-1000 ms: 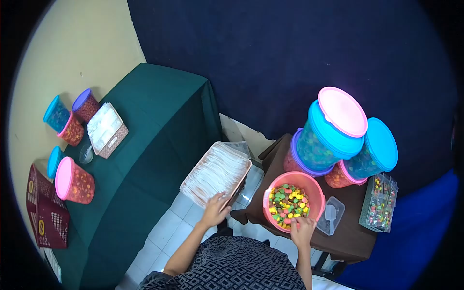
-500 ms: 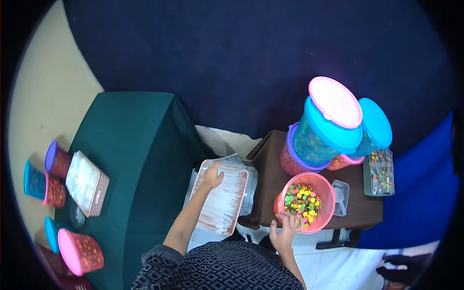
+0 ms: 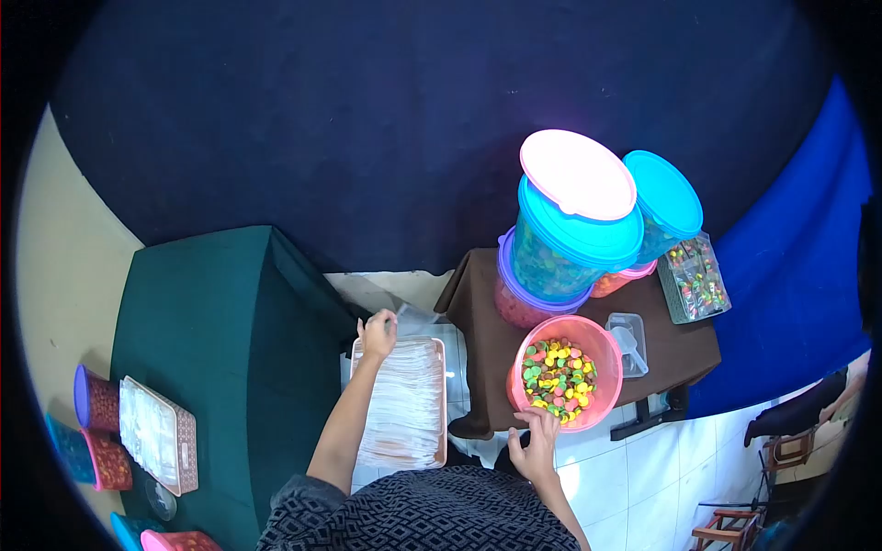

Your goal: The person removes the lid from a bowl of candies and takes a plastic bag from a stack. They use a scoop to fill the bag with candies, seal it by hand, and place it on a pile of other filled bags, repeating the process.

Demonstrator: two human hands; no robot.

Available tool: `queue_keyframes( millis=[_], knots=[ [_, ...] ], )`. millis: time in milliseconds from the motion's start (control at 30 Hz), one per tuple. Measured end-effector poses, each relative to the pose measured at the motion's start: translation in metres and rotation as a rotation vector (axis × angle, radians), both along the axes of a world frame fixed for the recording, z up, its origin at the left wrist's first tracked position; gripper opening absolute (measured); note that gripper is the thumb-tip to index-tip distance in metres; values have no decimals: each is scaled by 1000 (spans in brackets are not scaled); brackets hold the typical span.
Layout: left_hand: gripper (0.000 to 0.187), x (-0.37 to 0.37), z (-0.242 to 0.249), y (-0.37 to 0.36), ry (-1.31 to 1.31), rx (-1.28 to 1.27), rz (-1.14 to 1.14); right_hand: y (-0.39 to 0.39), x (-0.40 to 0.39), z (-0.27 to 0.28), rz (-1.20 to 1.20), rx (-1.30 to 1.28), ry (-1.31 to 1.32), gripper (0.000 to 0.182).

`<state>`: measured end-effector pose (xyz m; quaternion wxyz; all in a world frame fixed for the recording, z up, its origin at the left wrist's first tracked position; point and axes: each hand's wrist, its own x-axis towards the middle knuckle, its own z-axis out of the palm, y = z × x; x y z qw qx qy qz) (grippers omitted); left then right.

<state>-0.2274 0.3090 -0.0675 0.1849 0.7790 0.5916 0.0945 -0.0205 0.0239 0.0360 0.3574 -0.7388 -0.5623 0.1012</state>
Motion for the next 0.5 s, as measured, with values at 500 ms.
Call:
queue_keyframes(
  millis=[500],
  knots=[
    [15, 0, 110, -176, -1491, -541, 187, 32, -19, 22, 442, -170, 802, 41]
  ],
)
